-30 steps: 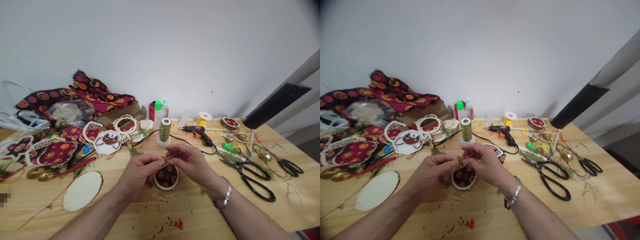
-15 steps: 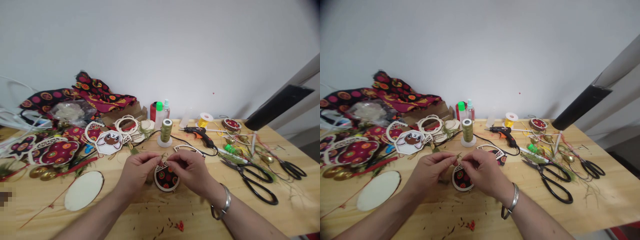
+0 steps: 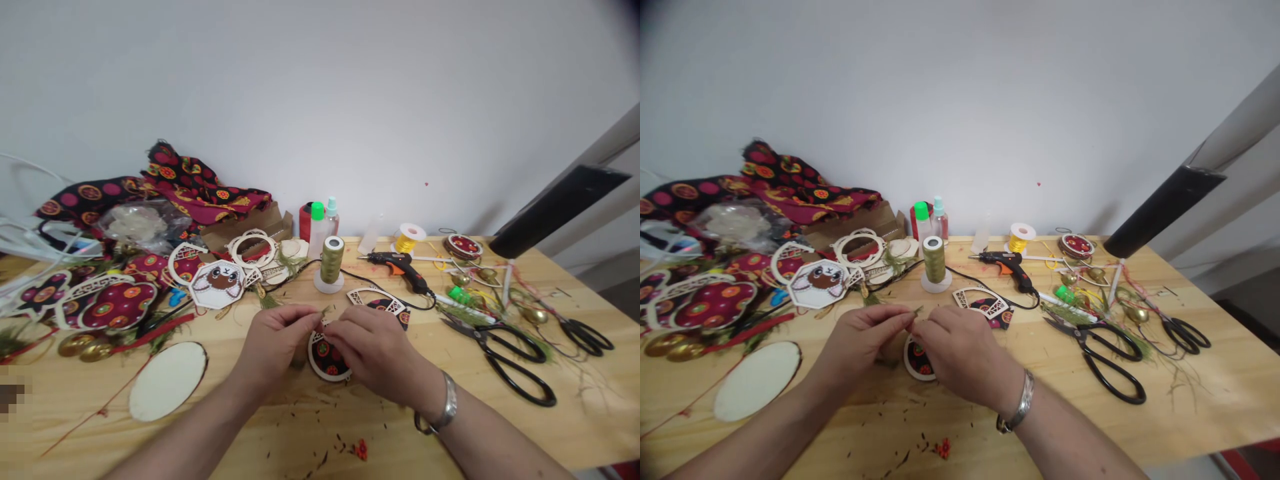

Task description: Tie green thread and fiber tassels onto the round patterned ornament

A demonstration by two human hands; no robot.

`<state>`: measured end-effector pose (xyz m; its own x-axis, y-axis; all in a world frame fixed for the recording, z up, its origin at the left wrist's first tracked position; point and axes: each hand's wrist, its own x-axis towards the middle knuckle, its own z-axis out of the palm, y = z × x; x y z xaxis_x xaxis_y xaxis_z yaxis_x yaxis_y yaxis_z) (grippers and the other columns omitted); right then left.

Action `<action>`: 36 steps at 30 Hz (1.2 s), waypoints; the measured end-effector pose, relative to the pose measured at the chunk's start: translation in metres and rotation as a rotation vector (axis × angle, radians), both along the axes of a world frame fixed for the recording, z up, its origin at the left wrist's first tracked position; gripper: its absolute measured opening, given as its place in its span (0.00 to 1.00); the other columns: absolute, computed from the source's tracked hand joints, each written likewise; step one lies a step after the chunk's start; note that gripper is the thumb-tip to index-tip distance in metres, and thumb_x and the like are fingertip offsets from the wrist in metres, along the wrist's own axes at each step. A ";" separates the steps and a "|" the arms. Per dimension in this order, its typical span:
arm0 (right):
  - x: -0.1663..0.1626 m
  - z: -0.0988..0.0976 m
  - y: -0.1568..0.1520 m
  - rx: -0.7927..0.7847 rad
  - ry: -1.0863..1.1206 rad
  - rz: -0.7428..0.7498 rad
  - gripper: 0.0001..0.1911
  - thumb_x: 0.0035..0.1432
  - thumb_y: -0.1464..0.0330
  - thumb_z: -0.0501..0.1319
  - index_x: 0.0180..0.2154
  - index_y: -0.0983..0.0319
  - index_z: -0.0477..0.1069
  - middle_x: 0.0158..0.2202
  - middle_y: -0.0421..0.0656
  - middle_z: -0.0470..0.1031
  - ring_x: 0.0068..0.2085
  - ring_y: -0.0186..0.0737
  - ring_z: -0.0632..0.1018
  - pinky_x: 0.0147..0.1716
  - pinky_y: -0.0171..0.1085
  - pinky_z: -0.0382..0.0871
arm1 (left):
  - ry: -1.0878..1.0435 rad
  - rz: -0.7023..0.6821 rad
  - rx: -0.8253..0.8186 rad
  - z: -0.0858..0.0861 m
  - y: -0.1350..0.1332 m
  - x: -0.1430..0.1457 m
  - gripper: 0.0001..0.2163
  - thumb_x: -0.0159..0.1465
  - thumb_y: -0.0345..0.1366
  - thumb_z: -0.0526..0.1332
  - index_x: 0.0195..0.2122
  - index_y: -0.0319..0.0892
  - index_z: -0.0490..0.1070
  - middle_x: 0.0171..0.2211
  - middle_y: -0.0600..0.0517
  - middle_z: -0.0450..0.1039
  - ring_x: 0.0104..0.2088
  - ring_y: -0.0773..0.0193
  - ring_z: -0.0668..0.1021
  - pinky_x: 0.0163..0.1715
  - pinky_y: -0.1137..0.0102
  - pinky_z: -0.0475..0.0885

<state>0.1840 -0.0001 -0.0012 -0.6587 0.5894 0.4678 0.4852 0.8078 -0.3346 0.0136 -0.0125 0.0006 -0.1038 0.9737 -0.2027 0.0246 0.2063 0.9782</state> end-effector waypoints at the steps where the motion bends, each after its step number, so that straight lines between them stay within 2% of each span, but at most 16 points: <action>1: 0.001 0.002 0.000 0.054 -0.049 0.023 0.11 0.61 0.73 0.50 0.36 0.63 0.71 0.29 0.45 0.71 0.30 0.36 0.68 0.28 0.35 0.59 | 0.034 -0.050 0.008 0.001 0.000 0.000 0.04 0.48 0.35 0.67 0.23 0.41 0.79 0.22 0.53 0.77 0.24 0.64 0.73 0.25 0.73 0.67; 4: 0.006 0.007 0.004 0.077 -0.088 0.081 0.12 0.60 0.76 0.49 0.36 0.63 0.71 0.32 0.45 0.71 0.32 0.37 0.67 0.31 0.36 0.61 | 0.074 -0.251 0.002 0.002 -0.002 0.001 0.05 0.50 0.34 0.65 0.25 0.41 0.80 0.25 0.51 0.79 0.27 0.61 0.76 0.28 0.72 0.69; 7: 0.008 0.006 0.009 -0.105 0.065 0.101 0.10 0.59 0.76 0.52 0.36 0.62 0.72 0.33 0.44 0.70 0.34 0.36 0.69 0.34 0.35 0.64 | 0.017 -0.393 -0.031 0.000 -0.003 0.000 0.06 0.52 0.35 0.64 0.28 0.41 0.80 0.27 0.50 0.80 0.28 0.60 0.76 0.30 0.71 0.70; 9: 0.008 0.004 0.013 -0.269 0.229 0.099 0.08 0.57 0.75 0.56 0.33 0.62 0.73 0.32 0.43 0.71 0.34 0.34 0.71 0.34 0.33 0.66 | -0.034 -0.416 -0.048 -0.002 -0.004 -0.001 0.06 0.53 0.36 0.65 0.29 0.41 0.80 0.27 0.49 0.80 0.28 0.62 0.76 0.30 0.71 0.69; 13: 0.002 0.001 0.017 -0.533 0.477 0.018 0.03 0.52 0.74 0.62 0.28 0.62 0.73 0.26 0.40 0.71 0.28 0.32 0.71 0.29 0.32 0.66 | -0.145 -0.374 -0.057 -0.006 -0.005 -0.003 0.05 0.52 0.35 0.65 0.24 0.40 0.79 0.23 0.50 0.77 0.24 0.66 0.73 0.25 0.75 0.65; 16: -0.003 0.000 0.017 -0.624 0.544 -0.056 0.02 0.50 0.74 0.63 0.26 0.62 0.73 0.23 0.39 0.72 0.26 0.32 0.71 0.27 0.32 0.66 | -0.223 -0.310 -0.070 -0.010 -0.005 -0.002 0.06 0.52 0.36 0.65 0.23 0.39 0.78 0.20 0.52 0.74 0.19 0.72 0.66 0.19 0.76 0.58; 20: -0.005 -0.003 0.015 -0.615 0.559 -0.092 0.02 0.50 0.73 0.62 0.27 0.62 0.74 0.25 0.40 0.73 0.28 0.33 0.72 0.28 0.32 0.67 | -0.310 -0.208 -0.074 -0.012 -0.003 0.000 0.07 0.51 0.36 0.66 0.22 0.37 0.77 0.16 0.55 0.69 0.16 0.75 0.60 0.16 0.77 0.53; 26: -0.006 -0.003 0.013 -0.566 0.578 -0.094 0.04 0.51 0.74 0.62 0.28 0.61 0.75 0.26 0.41 0.74 0.28 0.33 0.73 0.28 0.32 0.68 | -0.383 -0.127 -0.083 -0.011 -0.003 0.001 0.06 0.49 0.36 0.68 0.24 0.39 0.77 0.20 0.53 0.74 0.19 0.72 0.70 0.21 0.76 0.63; 30: -0.006 -0.003 0.013 -0.573 0.564 -0.111 0.03 0.51 0.73 0.62 0.28 0.62 0.75 0.26 0.42 0.75 0.28 0.33 0.73 0.28 0.32 0.68 | -0.314 -0.097 -0.042 -0.008 -0.003 0.001 0.05 0.50 0.36 0.67 0.25 0.40 0.78 0.22 0.54 0.76 0.21 0.70 0.72 0.22 0.75 0.66; 36: -0.007 -0.003 0.011 -0.611 0.507 -0.145 0.04 0.51 0.71 0.62 0.27 0.62 0.75 0.25 0.41 0.75 0.27 0.33 0.73 0.28 0.32 0.68 | -0.083 -0.052 0.055 -0.004 -0.004 -0.001 0.05 0.51 0.37 0.66 0.26 0.41 0.79 0.25 0.53 0.78 0.26 0.65 0.75 0.27 0.74 0.69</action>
